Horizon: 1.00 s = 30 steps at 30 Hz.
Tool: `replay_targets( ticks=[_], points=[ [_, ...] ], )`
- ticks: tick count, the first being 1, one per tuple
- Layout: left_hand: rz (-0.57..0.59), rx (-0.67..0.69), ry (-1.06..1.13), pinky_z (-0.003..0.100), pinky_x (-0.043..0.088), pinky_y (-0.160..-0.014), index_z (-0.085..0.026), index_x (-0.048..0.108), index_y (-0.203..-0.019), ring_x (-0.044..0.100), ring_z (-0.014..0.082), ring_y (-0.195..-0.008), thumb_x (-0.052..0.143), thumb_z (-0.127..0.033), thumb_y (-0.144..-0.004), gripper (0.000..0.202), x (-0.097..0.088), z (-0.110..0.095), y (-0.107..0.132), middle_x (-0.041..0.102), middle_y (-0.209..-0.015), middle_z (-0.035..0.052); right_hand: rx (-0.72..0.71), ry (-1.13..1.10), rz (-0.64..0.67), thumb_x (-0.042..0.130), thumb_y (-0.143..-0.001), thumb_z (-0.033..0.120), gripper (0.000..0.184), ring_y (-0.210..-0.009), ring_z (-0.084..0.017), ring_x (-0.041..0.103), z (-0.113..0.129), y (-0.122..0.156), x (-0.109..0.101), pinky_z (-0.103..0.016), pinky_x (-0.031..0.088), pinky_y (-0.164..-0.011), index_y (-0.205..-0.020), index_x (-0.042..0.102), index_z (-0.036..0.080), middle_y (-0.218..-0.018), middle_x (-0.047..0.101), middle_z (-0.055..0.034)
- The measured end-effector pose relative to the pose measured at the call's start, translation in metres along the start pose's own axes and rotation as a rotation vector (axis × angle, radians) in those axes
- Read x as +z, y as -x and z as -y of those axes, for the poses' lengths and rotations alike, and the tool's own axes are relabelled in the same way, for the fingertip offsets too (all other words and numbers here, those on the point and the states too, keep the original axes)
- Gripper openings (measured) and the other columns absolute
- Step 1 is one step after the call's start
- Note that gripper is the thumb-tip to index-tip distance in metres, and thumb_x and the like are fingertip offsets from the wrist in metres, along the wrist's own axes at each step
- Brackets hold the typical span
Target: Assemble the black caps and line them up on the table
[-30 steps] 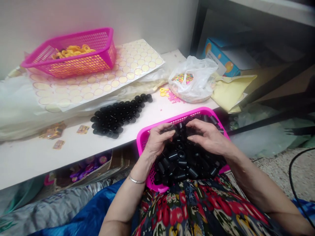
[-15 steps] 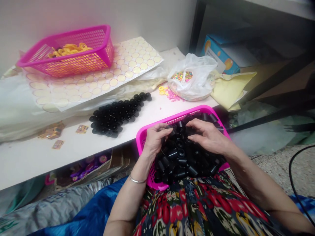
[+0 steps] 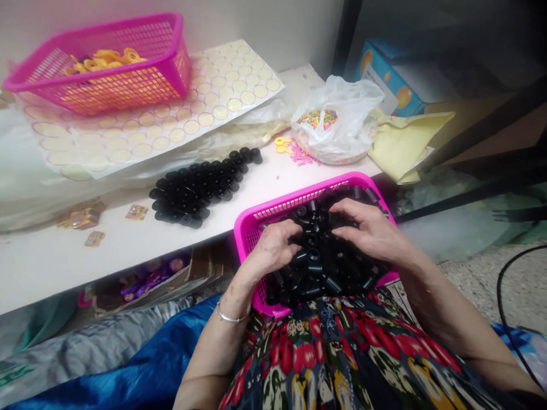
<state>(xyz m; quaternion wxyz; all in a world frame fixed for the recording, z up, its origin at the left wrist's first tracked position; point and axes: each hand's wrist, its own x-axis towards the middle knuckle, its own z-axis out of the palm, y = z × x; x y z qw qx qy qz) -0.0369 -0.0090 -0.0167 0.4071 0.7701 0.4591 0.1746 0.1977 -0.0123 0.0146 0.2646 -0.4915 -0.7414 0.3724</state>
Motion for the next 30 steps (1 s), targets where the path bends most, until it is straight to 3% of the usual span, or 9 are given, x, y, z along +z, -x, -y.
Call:
replay_targets(
  ticks=[2, 6, 10, 14, 17, 20, 23, 28, 30],
  points=[
    [0.012, -0.026, 0.037, 0.03, 0.047, -0.075, -0.017, 0.067, -0.087, 0.06, 0.019, -0.083, 0.065, -0.013, -0.069, 0.018, -0.002, 0.005, 0.005, 0.064, -0.087, 0.0032, 0.033, -0.015, -0.036, 0.06, -0.075, 0.015, 0.026, -0.093, -0.022, 0.059, -0.002, 0.005, -0.003, -0.033, 0.046, -0.081, -0.101, 0.06, 0.02, -0.1, 0.063, -0.0048],
    [0.16, 0.032, -0.018, 0.028, 0.045, -0.077, -0.02, 0.066, -0.099, 0.059, 0.0182, -0.086, 0.065, -0.021, -0.075, 0.024, 0.005, -0.002, 0.017, 0.063, -0.092, 0.0029, 0.06, -0.056, -0.083, 0.061, -0.076, 0.016, 0.026, -0.088, -0.021, 0.06, -0.005, 0.013, -0.006, -0.032, 0.047, -0.078, -0.101, 0.059, 0.02, -0.096, 0.063, -0.0038],
    [0.187, 0.059, -0.262, 0.026, 0.043, -0.068, -0.021, 0.064, -0.104, 0.058, 0.0167, -0.08, 0.061, -0.029, -0.08, 0.026, 0.022, -0.023, 0.022, 0.059, -0.093, 0.0033, -0.064, 0.005, -0.053, 0.061, -0.076, 0.011, 0.027, -0.092, -0.019, 0.059, -0.003, 0.014, -0.003, -0.03, 0.047, -0.081, -0.101, 0.06, 0.019, -0.1, 0.062, -0.0042],
    [0.21, 0.058, -0.402, 0.026, 0.039, -0.059, -0.021, 0.064, -0.095, 0.058, 0.0158, -0.072, 0.055, -0.038, -0.084, 0.022, 0.032, -0.029, 0.019, 0.058, -0.086, 0.0024, -0.174, 0.051, 0.004, 0.06, -0.076, 0.007, 0.031, -0.094, -0.018, 0.059, 0.001, 0.014, 0.0, -0.03, 0.046, -0.085, -0.106, 0.058, 0.017, -0.103, 0.062, -0.0059],
    [0.166, 0.029, -0.434, 0.026, 0.039, -0.059, -0.02, 0.065, -0.089, 0.058, 0.0161, -0.072, 0.051, -0.033, -0.086, 0.019, 0.034, -0.024, 0.018, 0.059, -0.082, 0.0027, -0.185, 0.055, 0.002, 0.059, -0.077, 0.007, 0.032, -0.095, -0.019, 0.059, 0.002, 0.015, 0.0, -0.031, 0.047, -0.086, -0.107, 0.058, 0.017, -0.105, 0.062, -0.0065],
    [0.117, 0.051, -0.435, 0.026, 0.04, -0.06, -0.021, 0.066, -0.096, 0.059, 0.0162, -0.071, 0.048, -0.019, -0.083, 0.023, 0.036, -0.017, 0.019, 0.061, -0.08, 0.0028, -0.178, 0.046, -0.009, 0.059, -0.077, 0.007, 0.031, -0.095, -0.019, 0.059, 0.001, 0.016, 0.001, -0.031, 0.047, -0.085, -0.107, 0.057, 0.017, -0.104, 0.062, -0.0064],
    [0.005, 0.025, -0.285, 0.026, 0.042, -0.062, -0.02, 0.07, -0.088, 0.059, 0.0152, -0.07, 0.047, -0.011, -0.077, 0.028, 0.038, -0.01, 0.019, 0.063, -0.077, 0.0028, -0.172, 0.032, -0.006, 0.059, -0.077, 0.007, 0.032, -0.094, -0.019, 0.059, 0.001, 0.016, 0.002, -0.031, 0.047, -0.085, -0.107, 0.057, 0.018, -0.104, 0.061, -0.0061],
    [-0.261, -0.114, 0.188, 0.026, 0.045, -0.07, -0.018, 0.072, -0.071, 0.06, 0.0142, -0.07, 0.052, -0.008, -0.069, 0.022, 0.033, -0.001, 0.016, 0.067, -0.073, 0.0025, -0.161, 0.015, 0.035, 0.058, -0.077, 0.006, 0.031, -0.094, -0.018, 0.058, 0.007, 0.014, 0.005, -0.031, 0.046, -0.084, -0.107, 0.056, 0.017, -0.102, 0.06, -0.0066],
    [-0.314, -0.228, 0.434, 0.025, 0.044, -0.064, -0.017, 0.071, -0.066, 0.057, 0.0124, -0.062, 0.059, -0.009, -0.065, 0.014, 0.028, -0.001, 0.016, 0.065, -0.064, 0.0006, -0.161, 0.019, 0.065, 0.057, -0.078, 0.006, 0.031, -0.094, -0.018, 0.057, 0.01, 0.014, 0.008, -0.031, 0.045, -0.085, -0.107, 0.056, 0.016, -0.102, 0.059, -0.007]
  ],
)
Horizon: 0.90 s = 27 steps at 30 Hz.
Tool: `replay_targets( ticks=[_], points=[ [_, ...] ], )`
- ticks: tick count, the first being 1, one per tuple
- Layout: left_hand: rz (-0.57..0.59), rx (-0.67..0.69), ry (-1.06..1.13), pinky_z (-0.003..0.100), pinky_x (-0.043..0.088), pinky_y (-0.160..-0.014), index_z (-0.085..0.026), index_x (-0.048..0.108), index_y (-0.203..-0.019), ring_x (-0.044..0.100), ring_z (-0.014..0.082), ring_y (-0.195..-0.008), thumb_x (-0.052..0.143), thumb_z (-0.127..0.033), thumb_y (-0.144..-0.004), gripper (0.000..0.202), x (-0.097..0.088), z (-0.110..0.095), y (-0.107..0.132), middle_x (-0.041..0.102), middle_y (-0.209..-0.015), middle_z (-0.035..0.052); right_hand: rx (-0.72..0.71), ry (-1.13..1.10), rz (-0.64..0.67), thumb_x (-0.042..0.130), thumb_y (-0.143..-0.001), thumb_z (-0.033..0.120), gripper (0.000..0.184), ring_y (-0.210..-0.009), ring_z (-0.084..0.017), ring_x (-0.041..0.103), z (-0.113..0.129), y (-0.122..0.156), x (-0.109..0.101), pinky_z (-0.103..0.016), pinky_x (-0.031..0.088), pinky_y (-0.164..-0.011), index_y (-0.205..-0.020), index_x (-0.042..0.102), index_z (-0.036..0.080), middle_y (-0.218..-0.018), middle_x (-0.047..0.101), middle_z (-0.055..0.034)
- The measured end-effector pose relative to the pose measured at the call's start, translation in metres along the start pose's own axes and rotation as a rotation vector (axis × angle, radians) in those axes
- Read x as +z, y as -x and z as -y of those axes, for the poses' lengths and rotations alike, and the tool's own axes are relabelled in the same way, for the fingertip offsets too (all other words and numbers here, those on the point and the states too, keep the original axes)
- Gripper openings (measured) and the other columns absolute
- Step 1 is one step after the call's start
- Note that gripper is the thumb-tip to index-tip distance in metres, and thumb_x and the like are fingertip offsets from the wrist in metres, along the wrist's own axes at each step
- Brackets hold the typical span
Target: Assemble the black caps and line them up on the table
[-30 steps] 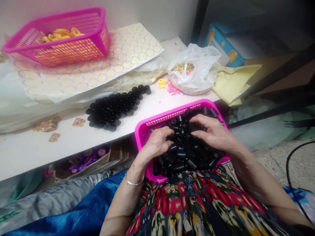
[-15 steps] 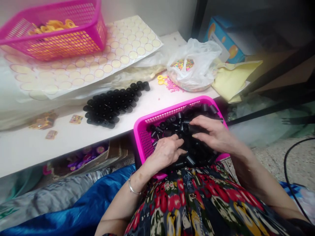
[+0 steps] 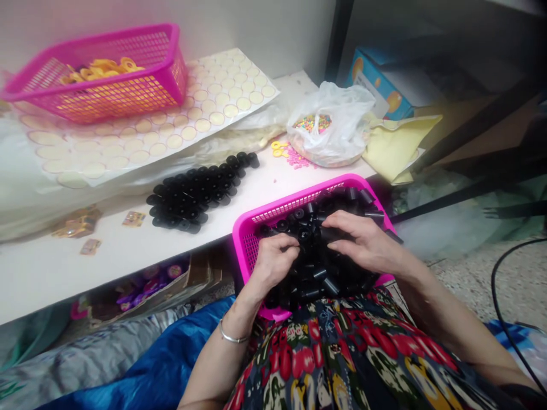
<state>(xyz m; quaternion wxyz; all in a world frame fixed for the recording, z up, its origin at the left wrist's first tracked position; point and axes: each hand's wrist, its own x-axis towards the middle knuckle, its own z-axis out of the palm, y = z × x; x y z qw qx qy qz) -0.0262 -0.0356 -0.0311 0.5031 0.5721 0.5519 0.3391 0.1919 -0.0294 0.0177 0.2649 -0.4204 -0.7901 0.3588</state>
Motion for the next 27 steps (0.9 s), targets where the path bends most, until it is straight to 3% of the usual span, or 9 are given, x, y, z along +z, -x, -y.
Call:
replay_targets(
  ticks=[3, 7, 15, 27],
  points=[
    [0.016, -0.229, 0.463, 0.02, 0.037, -0.048, -0.015, 0.069, -0.061, 0.048, 0.0076, -0.046, 0.067, -0.011, -0.055, 0.007, -0.005, -0.007, -0.001, 0.06, -0.054, -0.0018, -0.008, -0.007, 0.041, 0.057, -0.079, 0.005, 0.029, -0.093, -0.017, 0.057, 0.003, -0.002, 0.004, -0.03, 0.045, -0.083, -0.106, 0.056, 0.016, -0.101, 0.059, -0.0067],
    [0.028, -0.345, 0.818, 0.017, 0.034, -0.043, -0.013, 0.067, -0.058, 0.048, 0.0056, -0.043, 0.065, -0.008, -0.048, 0.011, -0.006, -0.014, -0.002, 0.063, -0.059, 0.0001, -0.021, -0.034, 0.056, 0.057, -0.079, 0.005, 0.029, -0.093, -0.017, 0.057, 0.006, -0.004, 0.007, -0.029, 0.045, -0.084, -0.106, 0.056, 0.015, -0.103, 0.059, -0.0066],
    [-0.027, -0.365, 0.939, 0.018, 0.037, -0.044, -0.012, 0.065, -0.06, 0.045, 0.0044, -0.038, 0.064, -0.006, -0.049, 0.012, -0.003, -0.012, -0.007, 0.056, -0.047, -0.0027, -0.002, -0.124, 0.042, 0.058, -0.079, 0.006, 0.028, -0.098, -0.018, 0.057, 0.008, -0.003, 0.006, -0.031, 0.046, -0.088, -0.106, 0.058, 0.016, -0.105, 0.06, -0.0072],
    [-0.042, -0.378, 0.921, 0.019, 0.034, -0.043, -0.012, 0.062, -0.061, 0.043, 0.0042, -0.039, 0.065, -0.008, -0.049, 0.013, -0.004, -0.01, -0.008, 0.052, -0.046, -0.0049, -0.013, -0.108, 0.011, 0.057, -0.079, 0.008, 0.028, -0.095, -0.019, 0.059, 0.009, -0.006, 0.005, -0.033, 0.048, -0.085, -0.106, 0.059, 0.018, -0.103, 0.061, -0.0076]
  ],
)
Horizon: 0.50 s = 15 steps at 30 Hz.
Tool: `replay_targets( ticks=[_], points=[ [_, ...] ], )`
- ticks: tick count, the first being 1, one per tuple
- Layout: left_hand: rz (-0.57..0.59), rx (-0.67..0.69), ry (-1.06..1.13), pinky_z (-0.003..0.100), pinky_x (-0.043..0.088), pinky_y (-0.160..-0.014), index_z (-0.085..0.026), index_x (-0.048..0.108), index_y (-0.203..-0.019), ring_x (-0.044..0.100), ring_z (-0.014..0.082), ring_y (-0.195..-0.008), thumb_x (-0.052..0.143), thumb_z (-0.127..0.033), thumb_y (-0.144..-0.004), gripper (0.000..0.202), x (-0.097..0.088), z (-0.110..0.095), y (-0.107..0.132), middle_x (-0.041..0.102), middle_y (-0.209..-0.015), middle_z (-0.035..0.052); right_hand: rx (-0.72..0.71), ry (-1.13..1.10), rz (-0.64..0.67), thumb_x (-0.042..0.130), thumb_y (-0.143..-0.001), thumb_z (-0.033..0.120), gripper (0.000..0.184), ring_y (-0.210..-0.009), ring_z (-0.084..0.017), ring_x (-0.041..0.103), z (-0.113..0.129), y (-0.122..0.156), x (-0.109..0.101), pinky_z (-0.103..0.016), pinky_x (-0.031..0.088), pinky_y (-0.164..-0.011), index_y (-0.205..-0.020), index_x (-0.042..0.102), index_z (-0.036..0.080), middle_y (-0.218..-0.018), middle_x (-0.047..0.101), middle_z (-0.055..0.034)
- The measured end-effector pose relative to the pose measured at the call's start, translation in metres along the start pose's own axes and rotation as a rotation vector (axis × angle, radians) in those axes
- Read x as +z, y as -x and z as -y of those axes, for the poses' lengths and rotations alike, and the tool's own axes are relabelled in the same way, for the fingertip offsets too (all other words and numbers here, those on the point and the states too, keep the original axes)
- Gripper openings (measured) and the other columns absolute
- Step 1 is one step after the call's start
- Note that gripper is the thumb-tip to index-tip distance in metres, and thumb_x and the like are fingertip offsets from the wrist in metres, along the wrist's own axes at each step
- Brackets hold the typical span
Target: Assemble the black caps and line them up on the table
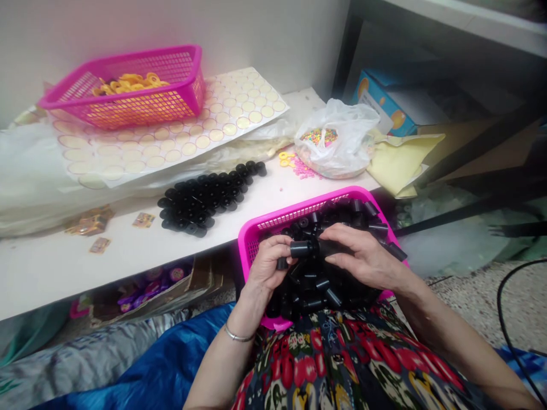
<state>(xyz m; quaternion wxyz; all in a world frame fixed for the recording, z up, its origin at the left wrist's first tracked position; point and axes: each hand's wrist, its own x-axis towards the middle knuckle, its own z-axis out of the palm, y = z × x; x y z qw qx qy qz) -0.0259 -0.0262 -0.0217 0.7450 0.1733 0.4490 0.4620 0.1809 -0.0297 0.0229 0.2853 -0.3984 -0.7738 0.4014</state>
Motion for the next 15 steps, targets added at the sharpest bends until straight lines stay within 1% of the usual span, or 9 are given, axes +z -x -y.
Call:
replay_targets(
  ticks=[3, 5, 7, 8, 10, 11, 12, 14, 15],
  points=[
    [-0.015, 0.018, -0.031, 0.02, 0.034, -0.044, -0.012, 0.063, -0.059, 0.043, 0.0045, -0.039, 0.067, -0.009, -0.049, 0.012, 0.002, 0.003, -0.001, 0.053, -0.046, -0.0045, -0.011, 0.017, 0.016, 0.056, -0.08, 0.008, 0.027, -0.091, -0.018, 0.059, 0.002, -0.001, 0.001, -0.032, 0.048, -0.081, -0.105, 0.059, 0.018, -0.1, 0.061, -0.0069],
    [-0.051, 0.085, -0.102, 0.021, 0.033, -0.044, -0.012, 0.065, -0.06, 0.044, 0.0055, -0.04, 0.069, -0.01, -0.05, 0.01, 0.004, 0.006, 0.001, 0.054, -0.047, -0.0034, -0.01, 0.03, 0.028, 0.056, -0.08, 0.009, 0.025, -0.088, -0.017, 0.059, 0.003, -0.003, 0.003, -0.03, 0.048, -0.079, -0.103, 0.059, 0.018, -0.097, 0.061, -0.0063],
    [-0.073, 0.22, -0.238, 0.023, 0.037, -0.048, -0.013, 0.069, -0.063, 0.047, 0.0073, -0.045, 0.07, -0.014, -0.057, 0.007, 0.007, 0.008, 0.004, 0.057, -0.05, -0.0018, 0.006, 0.033, 0.034, 0.056, -0.081, 0.009, 0.023, -0.086, -0.017, 0.059, 0.004, -0.004, 0.005, -0.029, 0.048, -0.077, -0.101, 0.059, 0.018, -0.095, 0.061, -0.0055],
    [-0.071, 0.298, -0.315, 0.024, 0.04, -0.052, -0.013, 0.07, -0.063, 0.048, 0.0085, -0.048, 0.07, -0.018, -0.063, 0.005, 0.008, 0.009, 0.006, 0.057, -0.051, -0.001, 0.016, 0.029, 0.03, 0.056, -0.08, 0.009, 0.022, -0.085, -0.016, 0.059, 0.004, -0.005, 0.006, -0.029, 0.048, -0.076, -0.1, 0.059, 0.018, -0.095, 0.061, -0.0051],
    [-0.052, 0.436, -0.457, 0.027, 0.044, -0.061, -0.015, 0.071, -0.061, 0.052, 0.0106, -0.055, 0.065, -0.026, -0.075, 0.019, 0.01, 0.01, 0.011, 0.057, -0.053, 0.0002, 0.031, 0.018, 0.012, 0.056, -0.08, 0.009, 0.021, -0.084, -0.016, 0.059, 0.004, -0.006, 0.009, -0.028, 0.049, -0.075, -0.099, 0.06, 0.018, -0.094, 0.061, -0.0045],
    [-0.041, 0.485, -0.518, 0.027, 0.045, -0.065, -0.016, 0.072, -0.062, 0.053, 0.0115, -0.058, 0.064, -0.029, -0.077, 0.022, 0.011, 0.01, 0.013, 0.058, -0.055, 0.0007, 0.031, 0.011, 0.004, 0.057, -0.08, 0.009, 0.021, -0.083, -0.016, 0.059, 0.003, -0.007, 0.011, -0.027, 0.049, -0.074, -0.099, 0.059, 0.018, -0.094, 0.061, -0.0043],
    [-0.034, 0.523, -0.578, 0.027, 0.046, -0.066, -0.017, 0.074, -0.066, 0.054, 0.0123, -0.061, 0.065, -0.031, -0.077, 0.021, 0.011, 0.01, 0.015, 0.059, -0.058, 0.0012, 0.026, 0.005, -0.003, 0.057, -0.08, 0.01, 0.022, -0.082, -0.015, 0.059, 0.002, -0.007, 0.013, -0.027, 0.05, -0.073, -0.1, 0.059, 0.019, -0.093, 0.061, -0.0043],
    [-0.038, 0.567, -0.693, 0.027, 0.047, -0.066, -0.018, 0.076, -0.081, 0.057, 0.0137, -0.066, 0.07, -0.032, -0.074, 0.016, 0.011, 0.01, 0.019, 0.064, -0.067, 0.0023, 0.021, -0.006, -0.023, 0.059, -0.08, 0.011, 0.025, -0.081, -0.015, 0.059, -0.002, -0.006, 0.02, -0.027, 0.051, -0.072, -0.103, 0.057, 0.019, -0.093, 0.06, -0.0043],
    [-0.046, 0.57, -0.74, 0.027, 0.047, -0.067, -0.019, 0.076, -0.087, 0.058, 0.0143, -0.069, 0.071, -0.031, -0.073, 0.02, 0.01, 0.01, 0.02, 0.066, -0.072, 0.003, 0.025, -0.022, -0.035, 0.059, -0.079, 0.012, 0.027, -0.081, -0.016, 0.06, -0.004, -0.006, 0.024, -0.027, 0.051, -0.071, -0.105, 0.056, 0.019, -0.093, 0.06, -0.0042]
  ],
)
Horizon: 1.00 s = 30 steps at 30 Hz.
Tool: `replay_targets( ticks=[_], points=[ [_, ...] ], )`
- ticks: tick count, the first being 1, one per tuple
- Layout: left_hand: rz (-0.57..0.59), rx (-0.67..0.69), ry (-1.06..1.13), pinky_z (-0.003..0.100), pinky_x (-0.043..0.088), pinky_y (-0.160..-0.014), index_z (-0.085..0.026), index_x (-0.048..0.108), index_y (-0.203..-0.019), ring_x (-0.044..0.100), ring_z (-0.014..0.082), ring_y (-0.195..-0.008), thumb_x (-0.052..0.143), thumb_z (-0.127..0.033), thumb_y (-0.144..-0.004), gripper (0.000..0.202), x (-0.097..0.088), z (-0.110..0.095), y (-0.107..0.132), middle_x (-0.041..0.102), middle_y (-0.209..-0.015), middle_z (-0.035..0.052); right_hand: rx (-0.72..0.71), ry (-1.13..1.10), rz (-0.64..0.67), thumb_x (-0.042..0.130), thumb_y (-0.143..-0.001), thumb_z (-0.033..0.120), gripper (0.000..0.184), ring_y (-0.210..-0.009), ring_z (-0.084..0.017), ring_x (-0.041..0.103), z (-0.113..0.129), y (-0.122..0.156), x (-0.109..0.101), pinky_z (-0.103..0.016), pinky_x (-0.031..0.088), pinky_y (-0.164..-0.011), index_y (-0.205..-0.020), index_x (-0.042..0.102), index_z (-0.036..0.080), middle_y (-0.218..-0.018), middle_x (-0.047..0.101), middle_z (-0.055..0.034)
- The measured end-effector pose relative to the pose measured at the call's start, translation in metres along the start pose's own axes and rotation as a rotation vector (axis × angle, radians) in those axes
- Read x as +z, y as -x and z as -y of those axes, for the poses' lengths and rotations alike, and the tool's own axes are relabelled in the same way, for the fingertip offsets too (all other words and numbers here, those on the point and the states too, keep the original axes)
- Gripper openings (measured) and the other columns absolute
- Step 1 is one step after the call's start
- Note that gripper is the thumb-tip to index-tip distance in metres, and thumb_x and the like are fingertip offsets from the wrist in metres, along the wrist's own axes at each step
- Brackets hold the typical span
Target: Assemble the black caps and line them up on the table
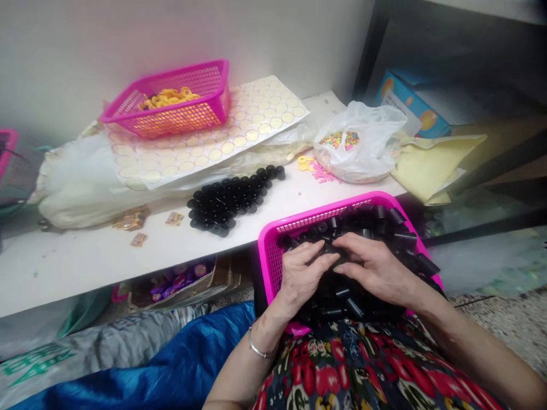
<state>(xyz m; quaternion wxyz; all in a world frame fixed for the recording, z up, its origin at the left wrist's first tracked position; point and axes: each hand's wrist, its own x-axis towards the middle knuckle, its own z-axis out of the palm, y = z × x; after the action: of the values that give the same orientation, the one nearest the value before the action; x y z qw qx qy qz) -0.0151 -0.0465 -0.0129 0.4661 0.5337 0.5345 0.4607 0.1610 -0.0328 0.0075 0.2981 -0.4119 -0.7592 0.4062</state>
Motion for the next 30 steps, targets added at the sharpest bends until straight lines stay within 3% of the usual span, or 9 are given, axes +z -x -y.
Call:
replay_targets(
  ticks=[5, 7, 10, 13, 16, 19, 22, 25, 30],
  points=[
    [-0.021, -0.027, -0.088, 0.027, 0.05, -0.068, -0.018, 0.075, -0.093, 0.062, 0.0157, -0.072, 0.076, -0.029, -0.067, 0.028, -0.008, -0.003, 0.004, 0.07, -0.08, 0.0041, 0.02, -0.099, 0.035, 0.062, -0.079, 0.015, 0.033, -0.081, -0.016, 0.061, -0.002, -0.001, 0.017, -0.028, 0.054, -0.069, -0.109, 0.05, 0.021, -0.096, 0.058, -0.0039],
    [-0.115, -0.008, -0.123, 0.027, 0.051, -0.07, -0.019, 0.075, -0.091, 0.063, 0.0159, -0.072, 0.078, -0.027, -0.063, 0.029, -0.016, -0.004, 0.006, 0.07, -0.081, 0.0034, -0.024, -0.029, 0.092, 0.063, -0.079, 0.017, 0.034, -0.087, -0.018, 0.06, 0.002, -0.004, 0.016, -0.031, 0.053, -0.076, -0.11, 0.049, 0.021, -0.1, 0.058, -0.0054],
    [-0.445, -0.006, -0.184, 0.029, 0.051, -0.076, -0.02, 0.073, -0.095, 0.064, 0.0164, -0.076, 0.076, -0.028, -0.065, 0.032, -0.042, 0.006, 0.006, 0.072, -0.086, 0.0026, -0.079, 0.081, 0.08, 0.06, -0.083, 0.021, 0.029, -0.098, -0.021, 0.057, 0.005, -0.008, 0.007, -0.035, 0.05, -0.084, -0.11, 0.05, 0.02, -0.106, 0.056, -0.0088],
    [-0.828, -0.004, -0.259, 0.03, 0.05, -0.08, -0.018, 0.07, -0.103, 0.064, 0.017, -0.081, 0.073, -0.033, -0.067, 0.04, -0.083, 0.029, 0.002, 0.071, -0.091, 0.0032, -0.084, 0.12, 0.01, 0.057, -0.086, 0.025, 0.024, -0.101, -0.022, 0.056, 0.001, -0.008, -0.005, -0.034, 0.048, -0.086, -0.108, 0.051, 0.02, -0.109, 0.055, -0.0106],
    [-1.062, -0.029, -0.383, 0.031, 0.05, -0.08, -0.014, 0.069, -0.104, 0.064, 0.0189, -0.083, 0.071, -0.038, -0.066, 0.045, -0.129, 0.059, -0.005, 0.07, -0.091, 0.0053, -0.049, 0.15, -0.008, 0.055, -0.087, 0.025, 0.019, -0.096, -0.021, 0.057, -0.006, -0.005, -0.011, -0.033, 0.049, -0.082, -0.104, 0.052, 0.019, -0.107, 0.055, -0.0103],
    [-1.118, -0.1, -0.576, 0.031, 0.049, -0.079, -0.014, 0.071, -0.098, 0.063, 0.0194, -0.082, 0.068, -0.04, -0.066, 0.042, -0.164, 0.077, -0.015, 0.07, -0.088, 0.005, -0.031, 0.163, 0.004, 0.055, -0.087, 0.024, 0.017, -0.092, -0.019, 0.058, -0.008, -0.004, -0.013, -0.032, 0.049, -0.08, -0.102, 0.052, 0.019, -0.106, 0.056, -0.0099],
    [-1.068, -0.1, -0.734, 0.03, 0.047, -0.078, -0.015, 0.071, -0.091, 0.061, 0.0182, -0.078, 0.063, -0.041, -0.069, 0.034, -0.184, 0.081, -0.026, 0.069, -0.082, 0.0043, -0.055, 0.181, 0.022, 0.054, -0.087, 0.024, 0.015, -0.093, -0.019, 0.059, -0.008, -0.004, -0.011, -0.031, 0.049, -0.08, -0.101, 0.052, 0.019, -0.106, 0.056, -0.0098],
    [-1.006, -0.112, -0.815, 0.029, 0.045, -0.073, -0.016, 0.07, -0.087, 0.057, 0.0172, -0.072, 0.061, -0.045, -0.071, 0.034, -0.195, 0.08, -0.034, 0.065, -0.076, 0.0028, -0.093, 0.202, 0.027, 0.053, -0.087, 0.024, 0.014, -0.094, -0.02, 0.06, -0.008, -0.003, -0.01, -0.031, 0.05, -0.08, -0.101, 0.053, 0.02, -0.106, 0.058, -0.0097],
    [-1.104, -0.009, -0.948, 0.033, 0.044, -0.08, -0.012, 0.064, -0.104, 0.057, 0.0226, -0.087, 0.062, -0.044, -0.072, 0.046, -0.193, 0.085, -0.032, 0.062, -0.092, 0.0094, -0.099, 0.213, 0.017, 0.054, -0.087, 0.024, 0.017, -0.094, -0.021, 0.061, -0.01, -0.002, -0.011, -0.033, 0.052, -0.081, -0.103, 0.055, 0.02, -0.107, 0.06, -0.0103]
  ],
)
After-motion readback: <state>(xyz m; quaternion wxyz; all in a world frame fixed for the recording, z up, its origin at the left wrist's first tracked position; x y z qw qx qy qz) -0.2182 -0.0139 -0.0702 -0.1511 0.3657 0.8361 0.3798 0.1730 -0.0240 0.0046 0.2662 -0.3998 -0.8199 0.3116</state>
